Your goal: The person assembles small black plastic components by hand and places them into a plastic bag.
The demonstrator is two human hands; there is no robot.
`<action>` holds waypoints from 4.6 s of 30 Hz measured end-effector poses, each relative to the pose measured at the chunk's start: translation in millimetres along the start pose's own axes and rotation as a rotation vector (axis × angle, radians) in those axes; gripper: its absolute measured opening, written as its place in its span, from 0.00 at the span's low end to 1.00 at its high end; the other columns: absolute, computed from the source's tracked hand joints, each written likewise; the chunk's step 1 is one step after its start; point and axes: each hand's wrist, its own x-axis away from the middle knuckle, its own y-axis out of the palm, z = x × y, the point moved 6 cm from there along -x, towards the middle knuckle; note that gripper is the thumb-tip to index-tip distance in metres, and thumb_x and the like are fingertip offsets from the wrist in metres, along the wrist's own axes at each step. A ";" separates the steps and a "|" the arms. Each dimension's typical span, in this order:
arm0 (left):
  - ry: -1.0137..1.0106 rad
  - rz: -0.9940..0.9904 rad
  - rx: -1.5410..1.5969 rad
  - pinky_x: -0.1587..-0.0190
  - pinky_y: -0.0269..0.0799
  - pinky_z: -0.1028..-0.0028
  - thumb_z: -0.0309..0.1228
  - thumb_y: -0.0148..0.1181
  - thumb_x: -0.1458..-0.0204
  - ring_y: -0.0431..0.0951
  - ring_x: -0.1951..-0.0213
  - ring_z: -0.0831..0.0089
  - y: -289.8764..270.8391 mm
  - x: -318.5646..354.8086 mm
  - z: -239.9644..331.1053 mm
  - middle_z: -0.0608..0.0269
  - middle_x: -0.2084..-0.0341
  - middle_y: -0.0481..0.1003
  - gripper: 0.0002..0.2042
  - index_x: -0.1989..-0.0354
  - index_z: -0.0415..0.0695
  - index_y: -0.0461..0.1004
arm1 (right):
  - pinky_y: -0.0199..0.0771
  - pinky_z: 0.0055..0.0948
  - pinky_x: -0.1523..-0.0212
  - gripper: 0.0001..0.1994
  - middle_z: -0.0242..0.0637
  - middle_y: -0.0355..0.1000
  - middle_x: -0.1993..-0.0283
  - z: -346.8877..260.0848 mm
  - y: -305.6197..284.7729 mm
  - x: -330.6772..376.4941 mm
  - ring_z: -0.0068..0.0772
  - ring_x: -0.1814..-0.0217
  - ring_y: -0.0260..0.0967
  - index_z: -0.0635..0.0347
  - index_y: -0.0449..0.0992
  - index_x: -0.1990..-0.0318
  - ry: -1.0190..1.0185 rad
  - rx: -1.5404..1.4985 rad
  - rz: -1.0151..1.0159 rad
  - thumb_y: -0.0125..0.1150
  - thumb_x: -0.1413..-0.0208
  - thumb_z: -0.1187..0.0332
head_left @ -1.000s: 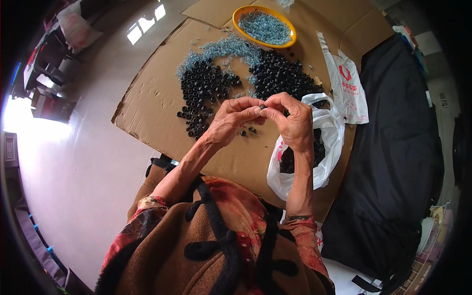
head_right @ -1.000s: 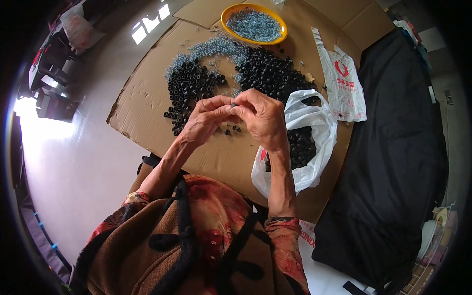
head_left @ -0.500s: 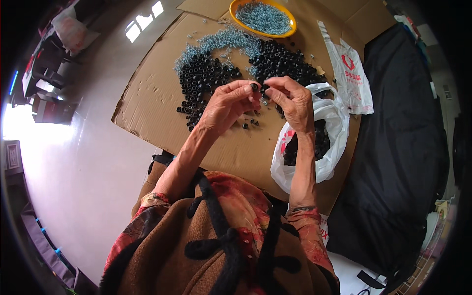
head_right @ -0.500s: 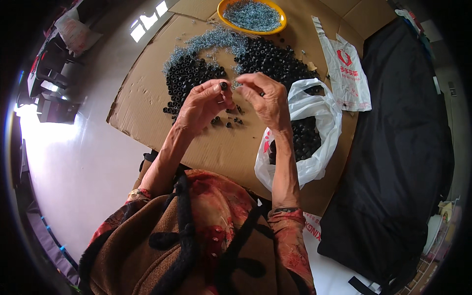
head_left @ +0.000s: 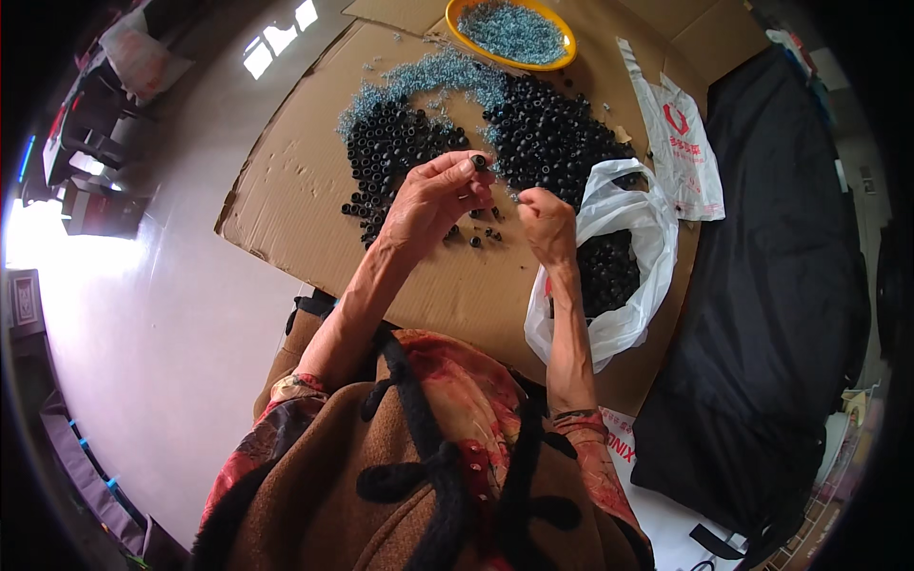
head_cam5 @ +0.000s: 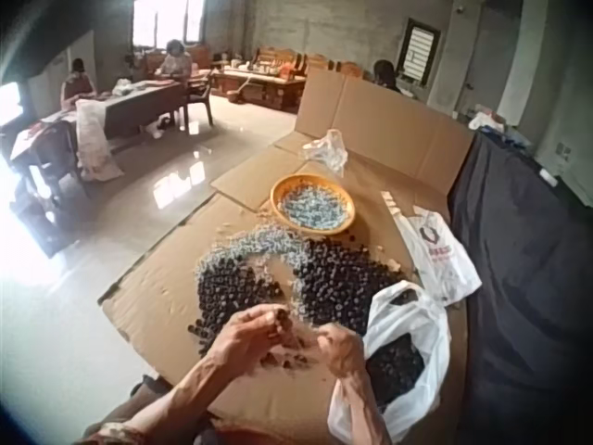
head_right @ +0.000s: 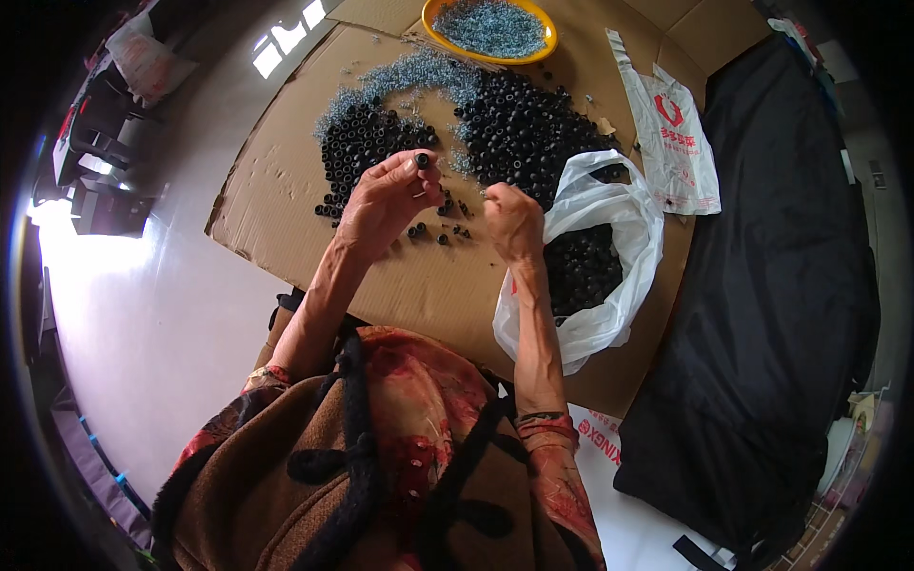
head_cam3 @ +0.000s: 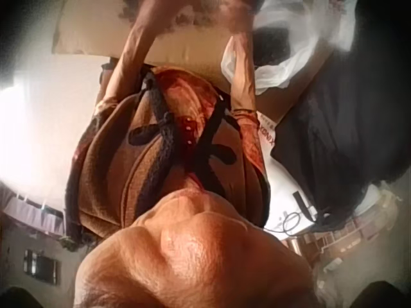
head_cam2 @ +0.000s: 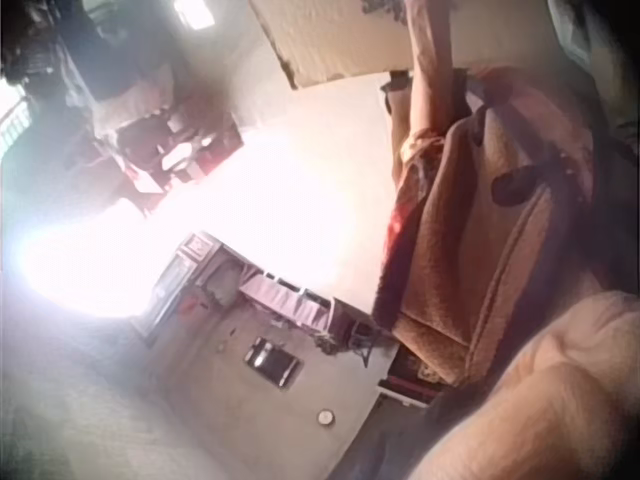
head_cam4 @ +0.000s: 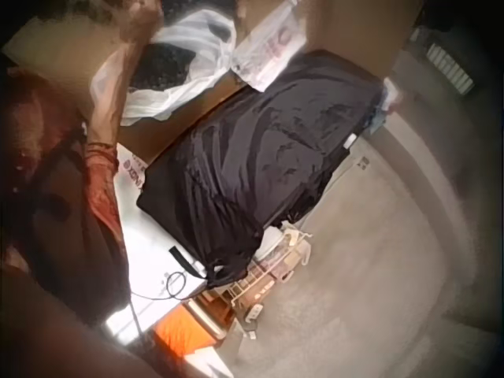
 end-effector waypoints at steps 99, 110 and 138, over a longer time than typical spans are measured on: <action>-0.142 -0.039 0.163 0.60 0.71 0.70 0.28 0.51 0.46 0.73 0.68 0.70 86.0 -12.1 -33.7 0.60 0.71 0.72 0.11 0.58 0.36 0.69 | 0.66 0.36 0.49 0.08 0.44 0.70 0.59 -70.9 -100.2 -18.5 0.42 0.50 0.65 0.66 0.74 0.66 -0.011 -1.061 0.332 0.55 0.52 0.71; -0.117 -0.049 0.143 0.60 0.71 0.71 0.27 0.53 0.47 0.73 0.69 0.71 87.0 -11.1 -32.0 0.59 0.71 0.72 0.10 0.59 0.35 0.70 | 0.64 0.36 0.50 0.07 0.41 0.70 0.61 -75.2 -117.2 -16.4 0.40 0.52 0.66 0.65 0.74 0.66 -0.157 -0.733 0.353 0.57 0.54 0.74; -0.128 0.013 0.179 0.62 0.72 0.74 0.27 0.57 0.50 0.73 0.69 0.74 87.4 -8.8 -35.6 0.61 0.73 0.73 0.08 0.64 0.37 0.72 | 0.62 0.31 0.50 0.07 0.43 0.72 0.63 -79.1 -119.2 -16.5 0.35 0.56 0.67 0.66 0.75 0.66 -0.087 -0.637 0.310 0.55 0.52 0.75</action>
